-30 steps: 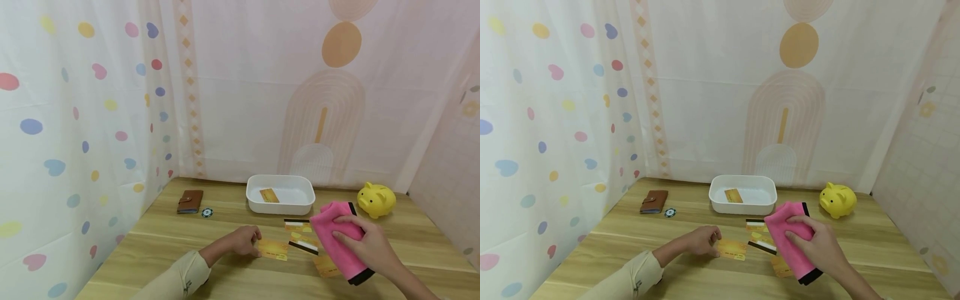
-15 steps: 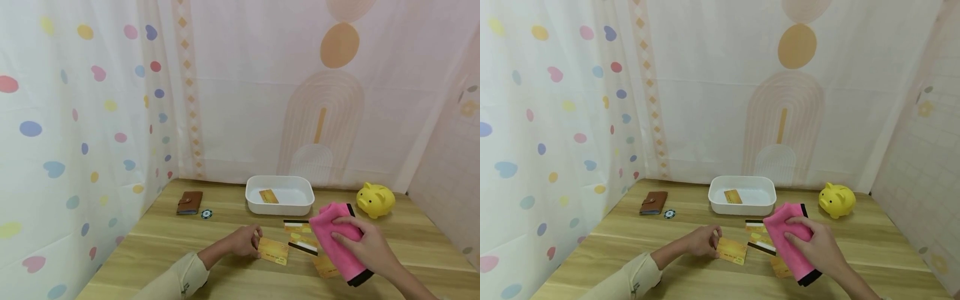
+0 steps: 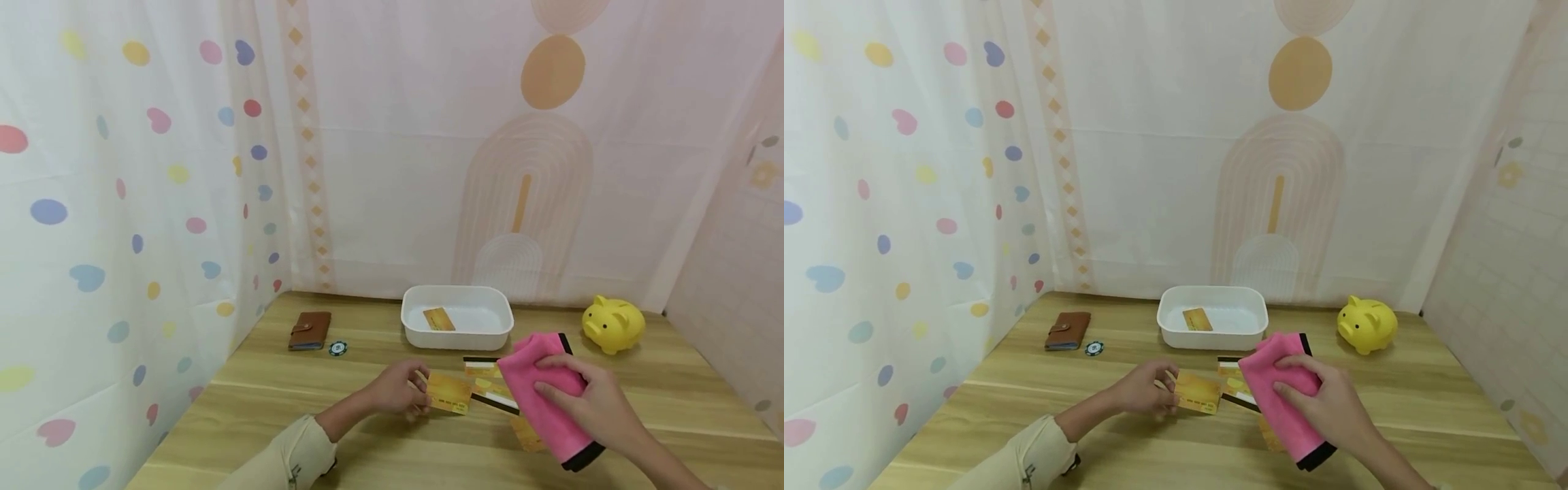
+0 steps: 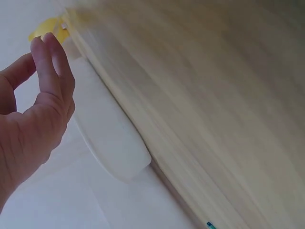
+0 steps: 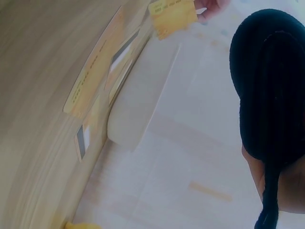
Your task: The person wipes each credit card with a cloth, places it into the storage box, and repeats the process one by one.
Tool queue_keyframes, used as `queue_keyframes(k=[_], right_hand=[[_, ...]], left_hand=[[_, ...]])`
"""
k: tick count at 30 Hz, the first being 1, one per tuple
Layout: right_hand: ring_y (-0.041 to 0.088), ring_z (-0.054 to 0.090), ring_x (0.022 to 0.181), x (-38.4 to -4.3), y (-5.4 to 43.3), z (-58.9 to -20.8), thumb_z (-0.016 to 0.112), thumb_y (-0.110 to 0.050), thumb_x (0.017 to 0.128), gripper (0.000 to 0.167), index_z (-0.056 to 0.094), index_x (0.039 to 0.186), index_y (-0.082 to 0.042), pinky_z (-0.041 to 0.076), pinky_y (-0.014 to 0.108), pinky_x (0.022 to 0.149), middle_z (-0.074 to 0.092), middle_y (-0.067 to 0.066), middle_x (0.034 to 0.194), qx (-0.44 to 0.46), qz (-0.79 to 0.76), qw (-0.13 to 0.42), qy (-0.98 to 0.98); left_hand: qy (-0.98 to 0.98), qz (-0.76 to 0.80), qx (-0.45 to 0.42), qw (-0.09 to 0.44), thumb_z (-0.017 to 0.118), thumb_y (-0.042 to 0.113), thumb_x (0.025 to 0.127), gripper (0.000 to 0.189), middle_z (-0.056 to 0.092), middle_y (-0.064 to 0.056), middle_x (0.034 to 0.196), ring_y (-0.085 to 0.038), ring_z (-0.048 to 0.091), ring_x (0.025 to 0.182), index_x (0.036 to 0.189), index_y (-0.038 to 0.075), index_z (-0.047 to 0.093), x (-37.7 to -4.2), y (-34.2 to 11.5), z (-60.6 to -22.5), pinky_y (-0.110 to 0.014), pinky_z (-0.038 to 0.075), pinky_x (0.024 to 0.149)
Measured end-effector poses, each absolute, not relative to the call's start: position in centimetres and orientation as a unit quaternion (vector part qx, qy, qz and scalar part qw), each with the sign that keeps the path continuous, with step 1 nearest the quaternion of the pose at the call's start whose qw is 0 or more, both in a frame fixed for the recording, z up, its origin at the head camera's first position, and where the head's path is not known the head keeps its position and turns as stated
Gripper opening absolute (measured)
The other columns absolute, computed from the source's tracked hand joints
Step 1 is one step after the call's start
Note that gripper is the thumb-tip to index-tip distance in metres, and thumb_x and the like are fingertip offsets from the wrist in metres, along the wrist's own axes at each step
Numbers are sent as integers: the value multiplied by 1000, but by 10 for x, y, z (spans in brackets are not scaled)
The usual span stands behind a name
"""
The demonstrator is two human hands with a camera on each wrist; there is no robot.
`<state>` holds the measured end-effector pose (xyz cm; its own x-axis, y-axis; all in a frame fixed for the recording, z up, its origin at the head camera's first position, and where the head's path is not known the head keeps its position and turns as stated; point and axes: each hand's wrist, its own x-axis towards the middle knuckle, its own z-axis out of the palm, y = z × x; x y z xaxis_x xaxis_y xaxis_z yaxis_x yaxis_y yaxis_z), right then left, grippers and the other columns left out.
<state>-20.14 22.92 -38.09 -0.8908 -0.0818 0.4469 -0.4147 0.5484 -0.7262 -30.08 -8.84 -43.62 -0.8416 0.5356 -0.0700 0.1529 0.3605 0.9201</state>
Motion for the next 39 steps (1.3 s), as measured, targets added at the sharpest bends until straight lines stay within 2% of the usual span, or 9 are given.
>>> queue_keyframes(k=[8, 15, 23, 31, 39], right_hand=[[7, 56, 50, -199, 222, -381, 80, -14, 84, 22, 71, 104, -16, 48, 30, 43, 68, 9, 88, 155, 459, 184, -855], [6, 55, 51, -200, 214, -379, 81, -13, 83, 22, 71, 103, -18, 48, 29, 43, 69, 8, 88, 168, 458, 195, -851], [6, 55, 51, -201, 206, -379, 80, -14, 84, 22, 71, 103, -18, 49, 30, 43, 69, 10, 90, 171, 466, 177, -850], [4, 52, 49, -202, 197, -383, 81, -15, 83, 22, 71, 102, -19, 46, 28, 41, 69, 4, 84, 183, 468, 183, -845], [3, 52, 50, -204, 187, -385, 81, -13, 83, 23, 71, 103, -18, 46, 27, 42, 70, 4, 89, 191, 476, 191, -837]], left_hand=[[769, 570, 210, 198, 71, -10, 84, 25, 62, -12, 86, -23, 72, 71, 106, -4, 60, -299, -86, -440, -33, 59, 62], [714, 630, 209, 223, 66, -5, 89, 24, 67, -13, 89, -38, 72, 88, 111, -3, 57, -291, -79, -430, -44, 59, 76], [683, 662, 200, 234, 66, -8, 88, 24, 70, -12, 86, -28, 74, 81, 109, -3, 57, -282, -71, -424, -44, 59, 78], [670, 676, 197, 235, 65, -9, 86, 25, 68, -12, 87, -30, 74, 83, 107, -2, 55, -277, -65, -421, -40, 59, 77], [652, 688, 215, 236, 67, -4, 88, 22, 67, -12, 91, -28, 73, 87, 106, -1, 55, -274, -58, -418, -36, 59, 76]])
